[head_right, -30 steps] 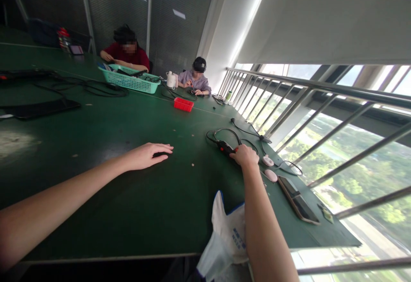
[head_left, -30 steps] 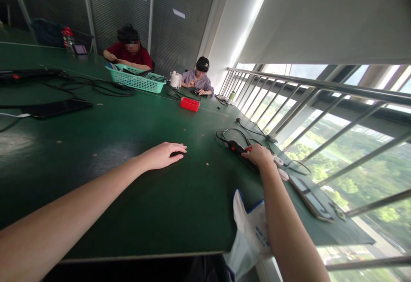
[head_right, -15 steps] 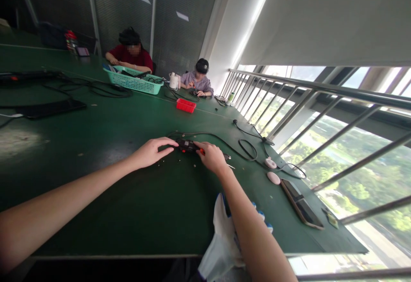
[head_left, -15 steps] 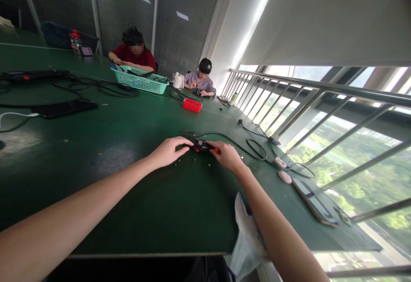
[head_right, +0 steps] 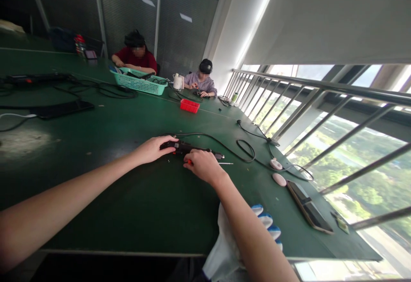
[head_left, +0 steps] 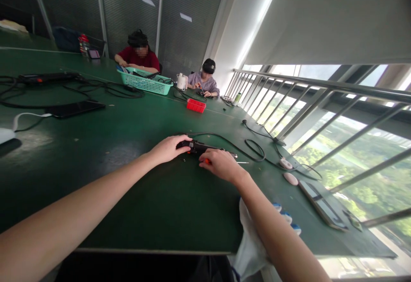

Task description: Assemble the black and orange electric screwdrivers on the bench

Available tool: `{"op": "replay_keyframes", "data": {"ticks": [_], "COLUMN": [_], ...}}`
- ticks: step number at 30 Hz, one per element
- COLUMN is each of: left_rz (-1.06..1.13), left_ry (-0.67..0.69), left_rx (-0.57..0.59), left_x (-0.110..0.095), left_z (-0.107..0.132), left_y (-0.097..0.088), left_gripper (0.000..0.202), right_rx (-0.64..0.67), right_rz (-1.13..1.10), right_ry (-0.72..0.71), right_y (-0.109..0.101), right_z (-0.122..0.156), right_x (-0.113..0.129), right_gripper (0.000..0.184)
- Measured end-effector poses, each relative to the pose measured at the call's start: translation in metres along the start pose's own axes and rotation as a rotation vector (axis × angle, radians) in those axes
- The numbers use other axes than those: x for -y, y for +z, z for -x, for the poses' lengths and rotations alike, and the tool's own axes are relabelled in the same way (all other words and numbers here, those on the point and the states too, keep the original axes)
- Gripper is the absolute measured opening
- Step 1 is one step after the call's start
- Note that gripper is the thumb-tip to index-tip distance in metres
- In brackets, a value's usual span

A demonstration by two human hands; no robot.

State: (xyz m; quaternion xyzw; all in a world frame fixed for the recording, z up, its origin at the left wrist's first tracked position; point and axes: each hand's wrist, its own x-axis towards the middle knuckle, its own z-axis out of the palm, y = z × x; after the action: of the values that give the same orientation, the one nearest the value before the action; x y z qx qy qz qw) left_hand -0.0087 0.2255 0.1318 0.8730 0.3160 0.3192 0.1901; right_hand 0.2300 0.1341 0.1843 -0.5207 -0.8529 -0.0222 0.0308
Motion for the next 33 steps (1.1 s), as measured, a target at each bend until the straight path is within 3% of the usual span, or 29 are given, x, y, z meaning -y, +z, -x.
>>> {"op": "replay_keyframes", "data": {"ticks": [4, 16, 21, 25, 33], "left_rz": [0.021, -0.062, -0.127, -0.156, -0.187], "left_ry": [0.049, 0.051, 0.052, 0.074, 0.072], "left_rx": [0.145, 0.074, 0.085, 0.105, 0.096], "left_x": [0.009, 0.018, 0.013, 0.005, 0.002], "left_z": [0.003, 0.007, 0.008, 0.009, 0.009], "left_y": [-0.01, -0.003, -0.003, -0.002, -0.002], "left_gripper": [0.06, 0.058, 0.058, 0.059, 0.059], "right_rx": [0.02, 0.026, -0.149, -0.316, -0.417], "right_rz": [0.007, 0.001, -0.045, -0.111, -0.143], "right_ry": [0.015, 0.036, 0.092, 0.043, 0.027], "right_y": [0.003, 0.005, 0.006, 0.01, 0.021], "right_z": [0.002, 0.002, -0.001, -0.005, -0.012], "right_x": [0.003, -0.001, 0.003, 0.004, 0.008], "right_gripper": [0.014, 0.013, 0.015, 0.012, 0.015]}}
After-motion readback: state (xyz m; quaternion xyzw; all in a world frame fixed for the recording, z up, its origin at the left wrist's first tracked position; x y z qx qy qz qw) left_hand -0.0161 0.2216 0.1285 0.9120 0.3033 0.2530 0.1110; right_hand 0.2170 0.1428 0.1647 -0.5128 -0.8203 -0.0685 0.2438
